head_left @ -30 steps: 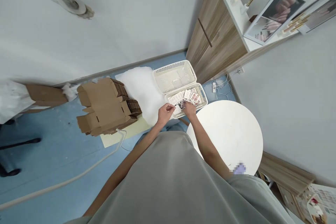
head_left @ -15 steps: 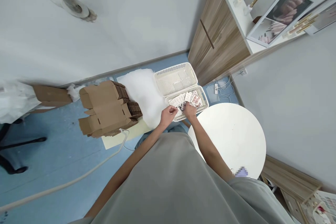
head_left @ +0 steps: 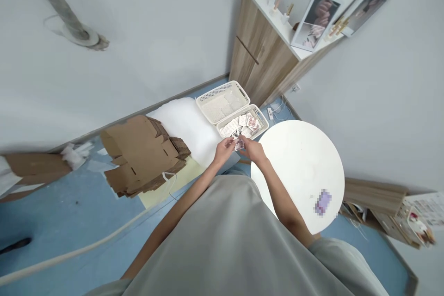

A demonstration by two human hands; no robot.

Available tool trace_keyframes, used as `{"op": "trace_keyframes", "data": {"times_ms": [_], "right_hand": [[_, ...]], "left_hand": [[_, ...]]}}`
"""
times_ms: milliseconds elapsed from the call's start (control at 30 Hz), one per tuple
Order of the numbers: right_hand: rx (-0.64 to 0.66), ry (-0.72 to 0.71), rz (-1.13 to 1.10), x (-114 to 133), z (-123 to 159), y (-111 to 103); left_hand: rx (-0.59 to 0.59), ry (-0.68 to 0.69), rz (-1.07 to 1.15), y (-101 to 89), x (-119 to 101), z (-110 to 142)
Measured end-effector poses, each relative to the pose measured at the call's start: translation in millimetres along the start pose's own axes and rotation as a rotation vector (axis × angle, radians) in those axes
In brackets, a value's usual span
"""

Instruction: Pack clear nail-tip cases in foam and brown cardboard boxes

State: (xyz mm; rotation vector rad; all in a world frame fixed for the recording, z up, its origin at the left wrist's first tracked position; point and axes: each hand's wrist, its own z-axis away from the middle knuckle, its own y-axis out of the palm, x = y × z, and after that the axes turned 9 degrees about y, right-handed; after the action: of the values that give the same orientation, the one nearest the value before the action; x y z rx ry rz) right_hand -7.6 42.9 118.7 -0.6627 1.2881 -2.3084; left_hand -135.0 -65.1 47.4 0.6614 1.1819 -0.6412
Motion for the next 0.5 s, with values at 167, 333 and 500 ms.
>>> {"op": "trace_keyframes", "data": {"times_ms": [167,333,500], "right_hand": [[-0.045,0.168,-0.083,7.2,69.3,21.3],[-0.341,0.39,-0.569,-6.9,129.7,53.3],[-0.545,0.45,-1.221,-18.3,168.2,68.2]], "left_hand": [[0.152,-0.044,0.058,4.1,6.4,28.2],[0.193,-0.192,0.238,19.8,12.9,62.1],[0.377,-0.167,0.276,33.5,2.2,90.6]]}}
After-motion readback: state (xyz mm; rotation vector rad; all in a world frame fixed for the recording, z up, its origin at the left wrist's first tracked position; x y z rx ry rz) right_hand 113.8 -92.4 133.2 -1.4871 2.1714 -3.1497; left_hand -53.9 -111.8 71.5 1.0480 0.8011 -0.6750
